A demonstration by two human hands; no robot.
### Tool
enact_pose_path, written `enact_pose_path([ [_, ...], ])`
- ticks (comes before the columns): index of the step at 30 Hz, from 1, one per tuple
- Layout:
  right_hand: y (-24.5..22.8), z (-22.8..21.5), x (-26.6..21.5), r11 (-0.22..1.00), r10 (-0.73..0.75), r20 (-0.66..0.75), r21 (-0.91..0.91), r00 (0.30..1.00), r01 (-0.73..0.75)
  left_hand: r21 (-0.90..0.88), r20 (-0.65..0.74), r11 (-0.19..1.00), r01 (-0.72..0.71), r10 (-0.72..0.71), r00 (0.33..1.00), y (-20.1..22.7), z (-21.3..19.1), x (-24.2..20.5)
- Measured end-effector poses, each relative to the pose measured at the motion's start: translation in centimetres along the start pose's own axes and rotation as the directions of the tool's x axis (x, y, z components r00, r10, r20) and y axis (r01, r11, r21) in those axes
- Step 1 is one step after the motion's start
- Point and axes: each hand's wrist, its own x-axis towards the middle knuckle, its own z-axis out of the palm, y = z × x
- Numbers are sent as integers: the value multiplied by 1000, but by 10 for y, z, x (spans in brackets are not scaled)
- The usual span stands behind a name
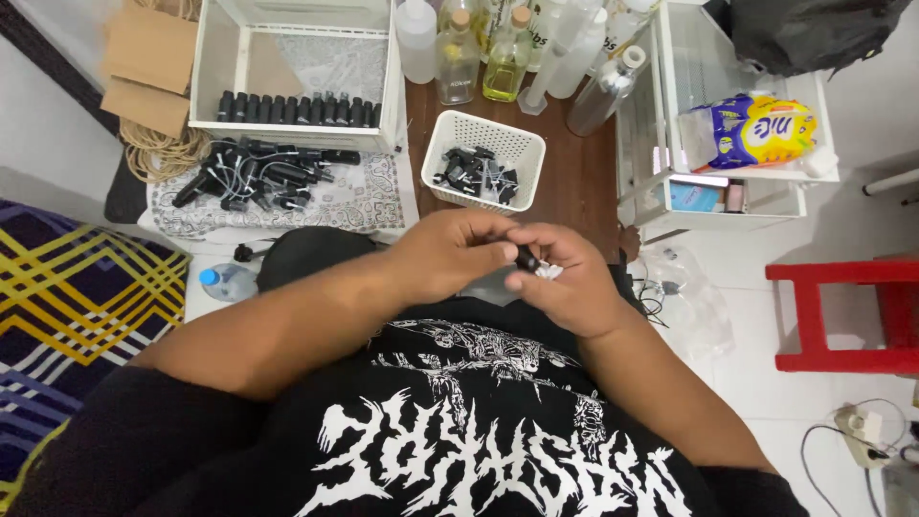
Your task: Assembling perfume sprayer heads by attaching dip tubes to the nozzles
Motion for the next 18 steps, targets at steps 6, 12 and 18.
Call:
enact_pose_path([
  [6,24,17,-3,976,14,65,215,998,-28,-428,-227,902,63,-175,958,-86,17,6],
  [12,20,10,-4,991,30,90,128,996,-41,-504,-32,864,3,-22,999,-79,24,-1],
  [18,4,24,1,929,-10,-113,-368,994,-32,-523,-75,852,-4,-42,996,-94,25,3],
])
